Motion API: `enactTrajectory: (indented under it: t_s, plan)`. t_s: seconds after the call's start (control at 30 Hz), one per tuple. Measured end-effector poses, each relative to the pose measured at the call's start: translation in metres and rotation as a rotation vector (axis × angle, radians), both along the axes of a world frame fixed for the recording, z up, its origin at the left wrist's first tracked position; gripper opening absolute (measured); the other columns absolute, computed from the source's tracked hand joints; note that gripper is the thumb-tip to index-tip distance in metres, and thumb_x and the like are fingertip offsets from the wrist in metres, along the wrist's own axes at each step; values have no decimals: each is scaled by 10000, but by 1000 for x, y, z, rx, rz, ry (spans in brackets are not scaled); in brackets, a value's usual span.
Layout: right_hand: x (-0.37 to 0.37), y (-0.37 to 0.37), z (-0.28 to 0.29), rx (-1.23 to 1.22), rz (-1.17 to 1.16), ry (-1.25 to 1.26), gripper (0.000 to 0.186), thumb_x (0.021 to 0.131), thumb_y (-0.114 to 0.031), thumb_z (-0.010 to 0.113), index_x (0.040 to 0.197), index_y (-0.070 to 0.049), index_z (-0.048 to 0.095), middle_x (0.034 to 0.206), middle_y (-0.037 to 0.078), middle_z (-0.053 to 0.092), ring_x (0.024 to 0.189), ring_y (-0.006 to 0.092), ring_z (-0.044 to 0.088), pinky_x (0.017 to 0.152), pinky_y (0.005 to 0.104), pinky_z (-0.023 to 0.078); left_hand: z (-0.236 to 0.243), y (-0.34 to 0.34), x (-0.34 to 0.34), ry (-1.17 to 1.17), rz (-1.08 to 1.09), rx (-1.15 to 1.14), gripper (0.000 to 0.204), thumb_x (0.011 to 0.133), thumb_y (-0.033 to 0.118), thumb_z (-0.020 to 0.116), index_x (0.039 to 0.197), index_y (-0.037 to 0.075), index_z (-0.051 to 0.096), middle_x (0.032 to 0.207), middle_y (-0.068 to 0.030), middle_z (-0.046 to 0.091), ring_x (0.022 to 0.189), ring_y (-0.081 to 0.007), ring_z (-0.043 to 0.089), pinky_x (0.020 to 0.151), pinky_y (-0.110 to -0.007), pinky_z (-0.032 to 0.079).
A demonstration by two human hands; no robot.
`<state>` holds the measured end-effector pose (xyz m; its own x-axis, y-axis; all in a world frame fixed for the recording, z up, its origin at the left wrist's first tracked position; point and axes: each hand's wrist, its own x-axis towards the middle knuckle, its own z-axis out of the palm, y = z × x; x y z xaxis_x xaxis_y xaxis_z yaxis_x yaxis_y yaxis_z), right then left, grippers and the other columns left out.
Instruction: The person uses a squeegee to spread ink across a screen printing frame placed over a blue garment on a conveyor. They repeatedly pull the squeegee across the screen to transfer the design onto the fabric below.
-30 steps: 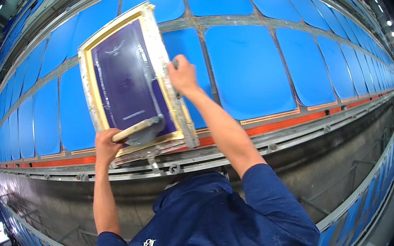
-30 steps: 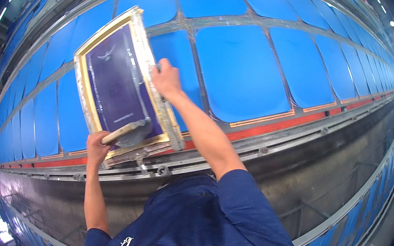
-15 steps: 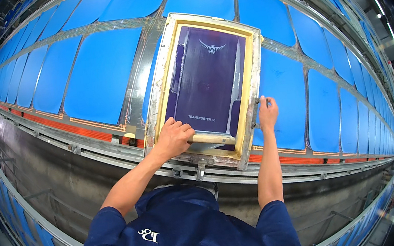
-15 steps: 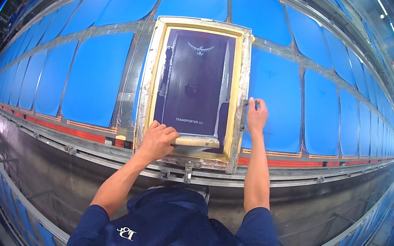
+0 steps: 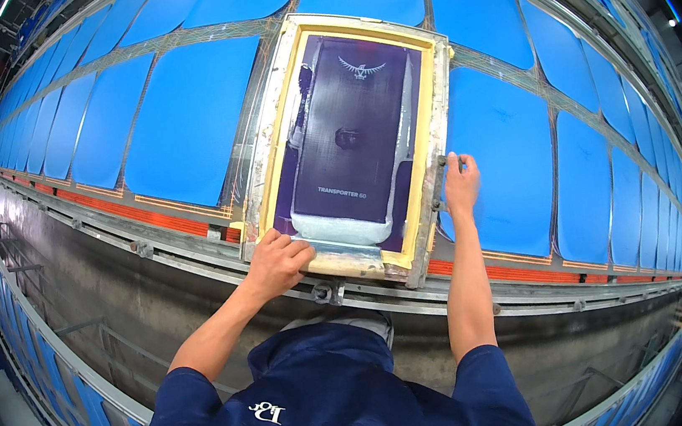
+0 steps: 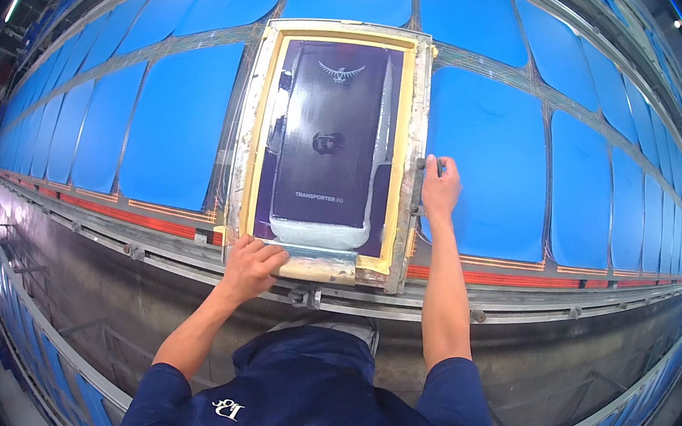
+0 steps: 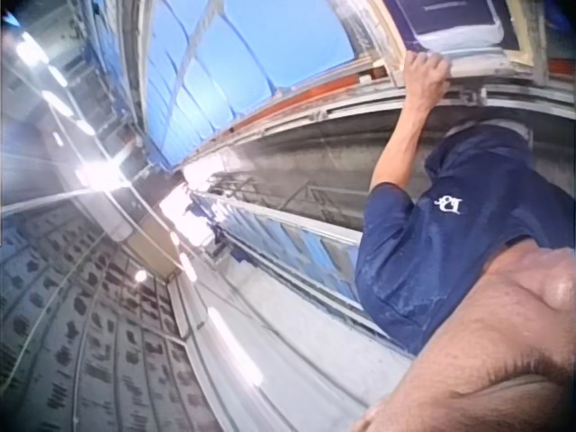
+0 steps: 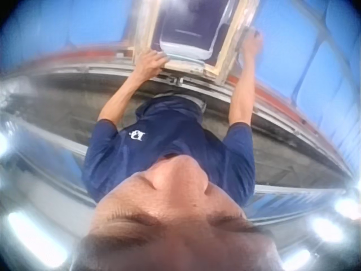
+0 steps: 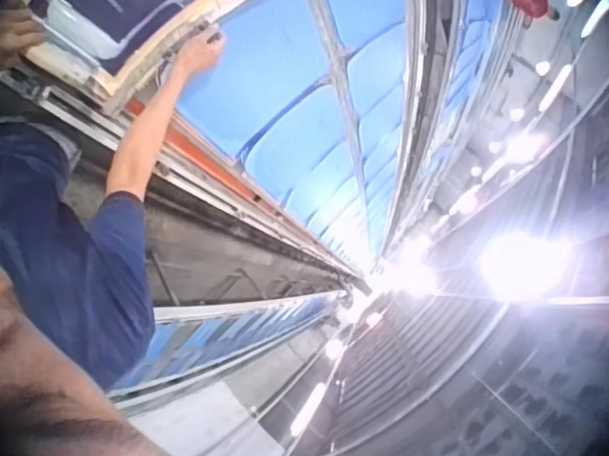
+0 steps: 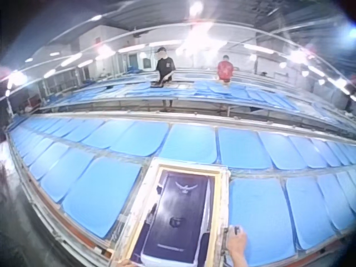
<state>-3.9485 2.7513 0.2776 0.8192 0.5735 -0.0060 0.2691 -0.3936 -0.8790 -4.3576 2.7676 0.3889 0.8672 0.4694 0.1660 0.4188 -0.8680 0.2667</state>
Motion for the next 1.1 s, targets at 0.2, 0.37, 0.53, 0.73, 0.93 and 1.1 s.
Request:
enactTrajectory:
  t_s: [0.2,0.37,0.53,0.73,0.93,1.1]
  plan:
    - [-7,6,15,-154,54,-62,319,979,-294,641,952,24,635,787,154,635,696,220,536,663,391,456,-2,23,-3,30,-23,-4,447,540,90,774,977,155,706,962,37,709,783,-175,604,768,-356,426]
    - [-13,1,21,-79,78,-165,306,986,-295,640,963,10,637,772,172,626,670,251,529,654,397,457,-9,109,40,13,-99,16,362,570,123,792,915,166,691,870,33,687,763,-188,605,762,-367,428]
    - [-7,2,49,-341,116,-10,313,989,-308,643,933,0,629,713,169,590,625,228,505,614,405,441,-20,246,123,-62,-41,40,270,639,214,853,848,152,694,789,1,677,752,-226,641,751,-390,435]
    - [33,23,86,-706,486,-76,268,953,-295,690,975,-28,697,782,165,668,710,282,653,649,421,497,-32,365,200,-87,-29,84,250,652,241,868,810,143,700,768,-5,676,767,-239,648,753,-388,438]
    - [63,164,151,-30,685,-348,459,892,-347,768,1199,-18,678,1154,185,702,1116,363,651,948,449,517,-4,364,185,-62,-11,27,261,630,231,875,819,140,720,754,-15,687,729,-255,649,735,-414,460]
    - [59,299,129,-311,973,-415,521,794,-427,825,1101,-21,712,1052,196,726,1062,381,668,901,457,532,-8,426,233,32,-14,-72,330,629,311,887,841,103,744,738,-107,690,742,-335,664,704,-446,493]
